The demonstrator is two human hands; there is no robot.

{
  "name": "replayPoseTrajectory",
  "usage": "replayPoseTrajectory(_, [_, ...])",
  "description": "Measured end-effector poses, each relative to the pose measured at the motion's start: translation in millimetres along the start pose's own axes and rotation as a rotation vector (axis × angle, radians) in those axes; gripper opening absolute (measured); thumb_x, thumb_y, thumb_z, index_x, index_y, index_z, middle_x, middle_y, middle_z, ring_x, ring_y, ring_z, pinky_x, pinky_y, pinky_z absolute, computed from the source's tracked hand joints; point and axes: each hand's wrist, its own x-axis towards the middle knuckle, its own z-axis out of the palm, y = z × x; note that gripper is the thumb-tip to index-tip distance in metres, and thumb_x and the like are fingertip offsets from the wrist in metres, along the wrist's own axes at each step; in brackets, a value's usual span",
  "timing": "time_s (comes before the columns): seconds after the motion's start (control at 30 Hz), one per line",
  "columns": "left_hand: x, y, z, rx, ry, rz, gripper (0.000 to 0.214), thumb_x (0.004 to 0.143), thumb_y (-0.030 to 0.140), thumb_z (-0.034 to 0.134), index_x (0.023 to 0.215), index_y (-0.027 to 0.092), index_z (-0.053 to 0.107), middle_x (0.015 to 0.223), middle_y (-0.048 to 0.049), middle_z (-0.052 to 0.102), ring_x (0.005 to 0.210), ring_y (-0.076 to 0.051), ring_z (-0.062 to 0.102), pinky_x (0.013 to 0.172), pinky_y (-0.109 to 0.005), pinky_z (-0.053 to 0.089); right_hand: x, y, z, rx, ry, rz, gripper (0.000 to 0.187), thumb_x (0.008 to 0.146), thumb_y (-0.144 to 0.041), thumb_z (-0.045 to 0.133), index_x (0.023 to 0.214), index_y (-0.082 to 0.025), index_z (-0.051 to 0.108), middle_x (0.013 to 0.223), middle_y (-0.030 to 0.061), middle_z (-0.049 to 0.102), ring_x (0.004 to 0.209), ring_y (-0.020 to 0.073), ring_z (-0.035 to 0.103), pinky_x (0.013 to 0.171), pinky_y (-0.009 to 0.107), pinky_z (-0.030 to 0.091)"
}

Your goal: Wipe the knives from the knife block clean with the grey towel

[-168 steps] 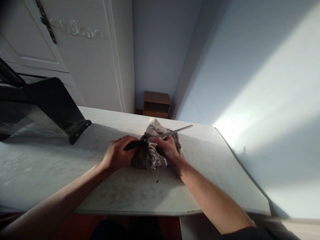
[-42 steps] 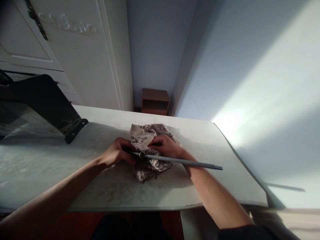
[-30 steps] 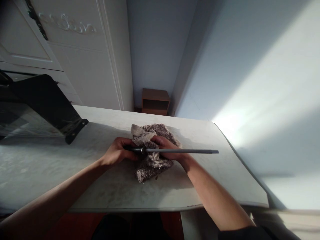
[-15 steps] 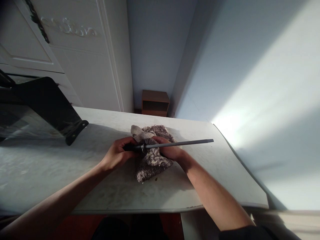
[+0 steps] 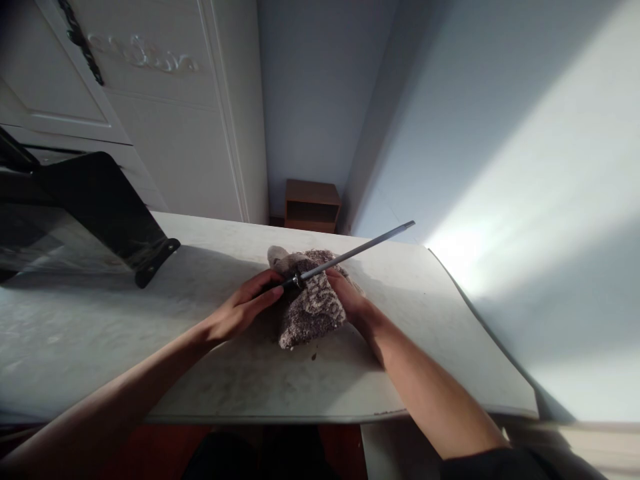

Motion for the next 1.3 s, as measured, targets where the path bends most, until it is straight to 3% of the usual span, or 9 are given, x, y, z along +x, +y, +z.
replayPoseTrajectory(0.1, [2,-4,2.3,0.069,0.062,0.043,0.026,0.089,0.041,0.047,0.097,0.019,0.057,0.088,-0.0017,0.061,0.084,-0.018,0.056,0.075,-0.029,0.044,2,2,1,0.073,0.056,0.066,0.013,0.063,-0.028,0.075,0.073,-0.023,0.069,0.076,0.0019,0.072,0.099,0.0276,0.064,0.084,0.041,0.052])
replayPoseTrajectory(0.33, [7,-15,6.5,0.185,0.232,0.085,0.021,0.082,0.026,0.057,0.102,0.020,0.057,0.099,-0.0046,0.066,0.092,-0.022,0.061,0.085,-0.037,0.048,1,-3,14,0.138,0.038,0.157,0.025,0.064,-0.029,0.075,0.087,-0.022,0.069,0.077,0.0009,0.072,0.092,0.0255,0.066,0.083,0.041,0.052])
replayPoseTrajectory(0.5, [6,-21,8.1,0.292,0.303,0.148,0.021,0.079,0.020,0.060,0.100,0.021,0.057,0.097,-0.0038,0.066,0.092,-0.021,0.061,0.083,-0.035,0.049,0,-2,16,0.114,0.063,0.175,0.021,0.069,-0.031,0.071,0.087,-0.021,0.069,0.076,0.0024,0.072,0.088,0.0252,0.067,0.081,0.041,0.052])
replayPoseTrajectory(0.9, [3,-20,3.1,0.550,0.208,0.030,0.022,0.084,0.029,0.054,0.104,0.023,0.063,0.094,-0.0055,0.071,0.086,-0.025,0.065,0.073,-0.033,0.048,-6,-10,23,-0.025,0.000,0.180,0.027,0.064,-0.029,0.073,0.089,-0.020,0.071,0.080,0.0051,0.073,0.085,0.0254,0.067,0.076,0.040,0.054])
replayPoseTrajectory(1.03, [1,-20,1.8,0.631,0.167,0.021,0.022,0.087,0.029,0.049,0.104,0.023,0.062,0.091,-0.0065,0.070,0.084,-0.025,0.064,0.071,-0.032,0.046,-7,-11,25,-0.063,-0.053,0.176,0.022,0.064,-0.029,0.073,0.084,-0.020,0.071,0.076,0.0041,0.073,0.083,0.0238,0.067,0.072,0.036,0.054])
replayPoseTrajectory(1.3, [3,-18,6.3,0.558,0.172,-0.004,0.025,0.091,0.031,0.044,0.110,0.021,0.058,0.101,-0.0104,0.067,0.091,-0.028,0.062,0.075,-0.036,0.047,-6,-7,25,-0.022,0.003,0.181,0.029,0.067,-0.033,0.074,0.094,-0.022,0.070,0.078,0.0037,0.073,0.085,0.0253,0.068,0.076,0.040,0.055])
